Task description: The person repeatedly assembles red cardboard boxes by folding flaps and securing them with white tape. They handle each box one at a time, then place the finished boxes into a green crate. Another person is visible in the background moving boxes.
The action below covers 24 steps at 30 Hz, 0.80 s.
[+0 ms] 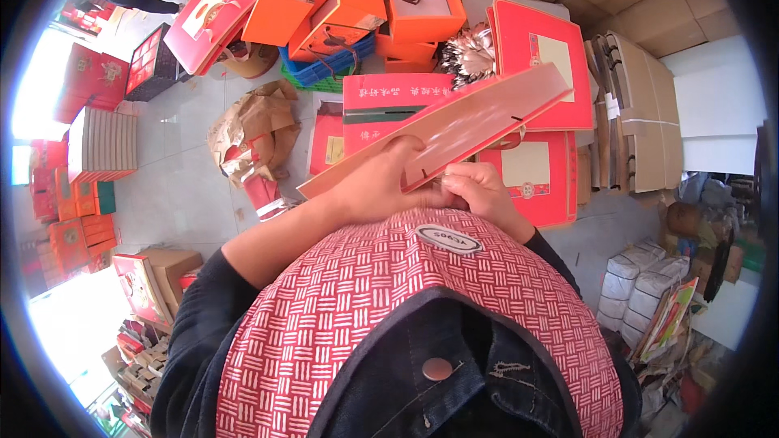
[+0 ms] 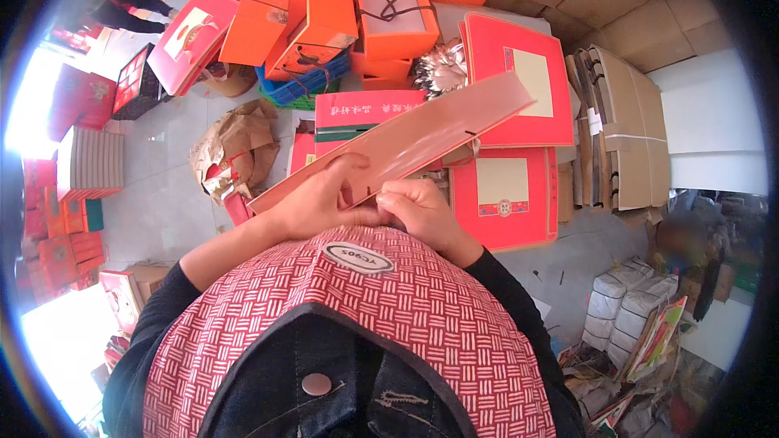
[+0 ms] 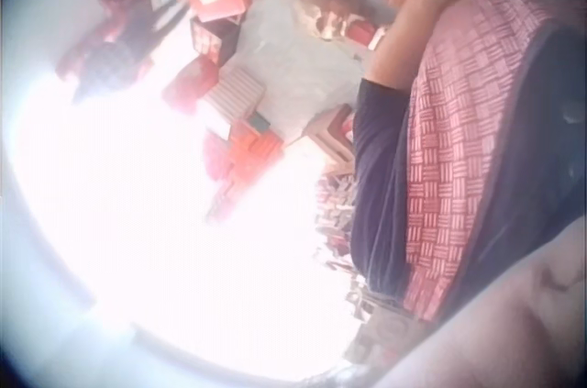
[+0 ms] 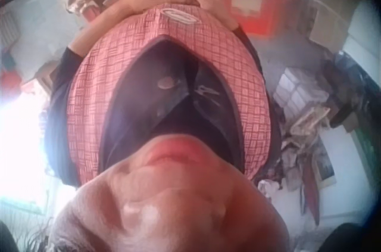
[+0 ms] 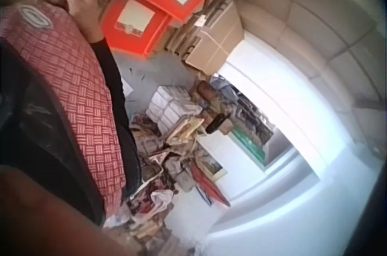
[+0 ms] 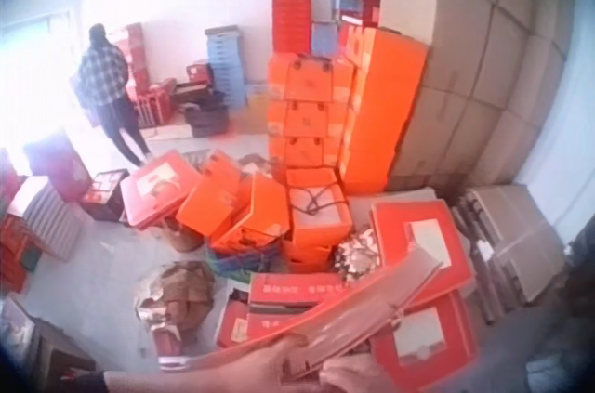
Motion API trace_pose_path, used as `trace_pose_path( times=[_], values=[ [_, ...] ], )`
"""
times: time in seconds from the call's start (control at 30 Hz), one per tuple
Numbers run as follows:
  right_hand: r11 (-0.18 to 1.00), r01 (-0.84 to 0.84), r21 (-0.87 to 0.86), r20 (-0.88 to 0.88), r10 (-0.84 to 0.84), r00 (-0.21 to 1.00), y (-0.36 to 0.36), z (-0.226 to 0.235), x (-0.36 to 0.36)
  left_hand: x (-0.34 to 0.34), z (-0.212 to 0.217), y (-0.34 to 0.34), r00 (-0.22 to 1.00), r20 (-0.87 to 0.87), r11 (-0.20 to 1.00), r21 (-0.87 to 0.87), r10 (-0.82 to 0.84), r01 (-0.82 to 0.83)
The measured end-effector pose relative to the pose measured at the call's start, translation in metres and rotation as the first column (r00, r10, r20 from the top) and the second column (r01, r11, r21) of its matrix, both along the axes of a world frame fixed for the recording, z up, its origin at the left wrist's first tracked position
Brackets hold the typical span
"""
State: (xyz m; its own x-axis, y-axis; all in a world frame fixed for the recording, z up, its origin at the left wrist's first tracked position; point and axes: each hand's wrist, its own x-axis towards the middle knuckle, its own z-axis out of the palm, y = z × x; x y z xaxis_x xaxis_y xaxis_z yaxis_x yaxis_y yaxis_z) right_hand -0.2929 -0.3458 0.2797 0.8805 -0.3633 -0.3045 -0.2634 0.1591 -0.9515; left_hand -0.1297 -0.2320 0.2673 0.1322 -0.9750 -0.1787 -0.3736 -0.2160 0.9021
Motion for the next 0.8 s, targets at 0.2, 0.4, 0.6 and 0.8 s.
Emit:
trace_pose_path(
  times=[0.2, 0.4, 0.6, 0.8],
  values=[
    [0.921, -0.175, -0.349, -0.011, 0.182, 0.983, -0.002, -0.003, -0.008, -0.007, -0.008, 0.003, 0.924, 0.382, 0.999, -0.030, -0.024, 0.039],
    [0.721, -0.334, -0.607, -0.076, 0.366, 0.928, -0.015, 0.044, -0.020, -0.007, -0.011, 0.004, 0.860, 0.500, 0.986, 0.167, -0.099, 0.016],
    [0.414, -0.274, -0.868, -0.215, 0.184, 0.959, -0.092, 0.141, -0.066, 0.013, -0.009, 0.009, 0.766, 0.633, 0.988, 0.154, -0.112, 0.018],
    [0.592, -0.395, -0.703, -0.356, 0.188, 0.915, -0.106, 0.136, -0.078, 0.065, 0.017, 0.006, 0.629, 0.740, 0.966, 0.248, -0.239, 0.075]
  ],
)
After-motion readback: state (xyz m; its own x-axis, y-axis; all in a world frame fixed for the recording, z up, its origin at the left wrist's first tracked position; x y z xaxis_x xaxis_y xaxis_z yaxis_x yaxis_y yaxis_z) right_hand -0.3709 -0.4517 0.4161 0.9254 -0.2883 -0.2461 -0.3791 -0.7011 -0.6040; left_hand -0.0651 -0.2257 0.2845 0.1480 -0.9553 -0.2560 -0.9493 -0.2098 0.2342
